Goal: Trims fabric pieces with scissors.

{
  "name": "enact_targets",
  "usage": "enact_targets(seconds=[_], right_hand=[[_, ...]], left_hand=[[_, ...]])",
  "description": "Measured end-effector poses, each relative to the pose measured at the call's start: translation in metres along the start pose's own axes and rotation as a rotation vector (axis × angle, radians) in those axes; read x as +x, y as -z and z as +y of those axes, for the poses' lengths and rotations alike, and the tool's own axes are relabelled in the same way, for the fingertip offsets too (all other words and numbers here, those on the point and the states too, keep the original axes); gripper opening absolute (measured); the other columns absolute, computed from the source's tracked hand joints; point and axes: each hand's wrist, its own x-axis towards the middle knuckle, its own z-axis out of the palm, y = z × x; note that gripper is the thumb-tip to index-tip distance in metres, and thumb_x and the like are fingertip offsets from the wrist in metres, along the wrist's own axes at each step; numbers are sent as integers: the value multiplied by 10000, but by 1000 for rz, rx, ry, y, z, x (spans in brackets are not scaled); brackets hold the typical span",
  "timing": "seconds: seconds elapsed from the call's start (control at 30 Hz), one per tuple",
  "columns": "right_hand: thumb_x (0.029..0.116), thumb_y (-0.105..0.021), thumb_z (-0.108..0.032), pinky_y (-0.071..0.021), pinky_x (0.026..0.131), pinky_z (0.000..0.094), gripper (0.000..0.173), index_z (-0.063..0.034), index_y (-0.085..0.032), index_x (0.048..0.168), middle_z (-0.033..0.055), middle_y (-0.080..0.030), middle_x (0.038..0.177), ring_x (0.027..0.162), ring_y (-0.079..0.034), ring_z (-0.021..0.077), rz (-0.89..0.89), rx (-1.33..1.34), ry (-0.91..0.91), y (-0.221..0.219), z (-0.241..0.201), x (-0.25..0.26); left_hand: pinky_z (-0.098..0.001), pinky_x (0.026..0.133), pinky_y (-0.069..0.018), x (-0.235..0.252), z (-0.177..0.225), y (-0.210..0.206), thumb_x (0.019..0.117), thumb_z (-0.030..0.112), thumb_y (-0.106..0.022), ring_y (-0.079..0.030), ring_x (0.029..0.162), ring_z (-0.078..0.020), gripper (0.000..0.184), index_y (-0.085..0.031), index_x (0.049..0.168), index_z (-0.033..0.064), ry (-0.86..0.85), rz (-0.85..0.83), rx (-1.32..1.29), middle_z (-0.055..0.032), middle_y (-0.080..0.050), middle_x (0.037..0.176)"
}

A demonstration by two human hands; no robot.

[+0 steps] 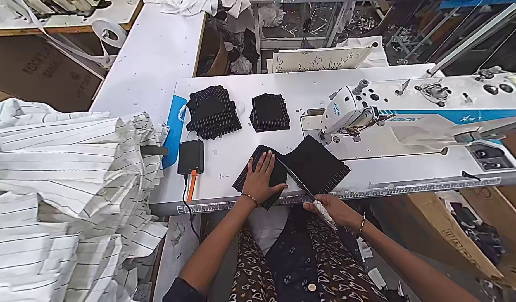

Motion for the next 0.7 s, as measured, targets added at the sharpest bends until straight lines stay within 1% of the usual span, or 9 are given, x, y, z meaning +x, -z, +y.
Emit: enact_targets(seconds=[0.2,0.3,0.37,0.43,0.47,0.5,0.6,0.67,0.7], right_hand=[[986,-664,-448,-415,517,230,391,-132,-549,787,-62,-484,585,496,-473,43,7,69,15,3,5,2],[996,-634,-481,-418,533,246,408,-124,-550,816,-52,-479,606,515,-473,56,-6,38,10,5,-4,9],[1000,-625,-486,-413,551,252,414,-114,-554,834,-45,-475,625,535,-470,62,-5,4,7,6,-10,12],[996,-637,-474,-407,542,249,411,-112,-546,824,-44,-469,617,525,-464,62,0,-12,10,7,-11,13],[991,-648,-467,-412,526,242,406,-119,-544,811,-48,-476,602,508,-469,56,6,-6,14,8,-8,12],[989,-656,-457,-413,519,238,399,-121,-548,803,-50,-482,594,498,-470,54,9,6,13,8,-5,10],[1008,-642,-415,-416,516,227,369,-115,-560,810,-55,-491,594,497,-473,48,-2,80,1,4,1,-6],[1015,-631,-409,-420,517,217,354,-123,-568,816,-62,-500,599,501,-483,39,-15,147,-12,-4,5,-15],[1014,-630,-418,-429,511,212,357,-127,-572,817,-64,-514,597,498,-496,37,-21,179,-21,-10,7,-18]], left_hand=[[-645,1230,-27,1,-1,0,866,853,-405,-150,1587,-267,1130,-183,1640,61,-20,14,-5,-87,-176,1715],[-601,1248,-57,1,-1,1,832,853,-482,-182,1579,-291,1181,-203,1628,26,-38,44,-41,-129,-222,1698],[-564,1256,-127,-1,-3,0,800,807,-598,-265,1545,-357,1154,-344,1564,-18,-72,125,-117,-194,-351,1631],[-564,1239,-209,-4,-7,-4,789,743,-675,-377,1476,-418,1026,-517,1427,-44,-138,220,-167,-245,-490,1513],[-584,1223,-238,-5,-9,-6,793,719,-690,-430,1438,-430,951,-581,1358,-39,-182,251,-169,-249,-546,1453],[-599,1218,-234,-6,-11,-5,807,700,-691,-452,1423,-420,883,-616,1322,-15,-213,236,-162,-229,-575,1425],[-648,1212,-182,-11,-13,12,854,657,-678,-473,1420,-364,752,-651,1303,54,-268,102,-103,-143,-604,1421],[-657,1209,-181,-12,-11,19,911,641,-619,-524,1378,-350,666,-696,1210,51,-252,104,-111,-138,-648,1353],[-654,1202,-212,-11,-8,17,953,628,-563,-561,1337,-356,642,-710,1151,35,-218,156,-126,-157,-672,1299]])
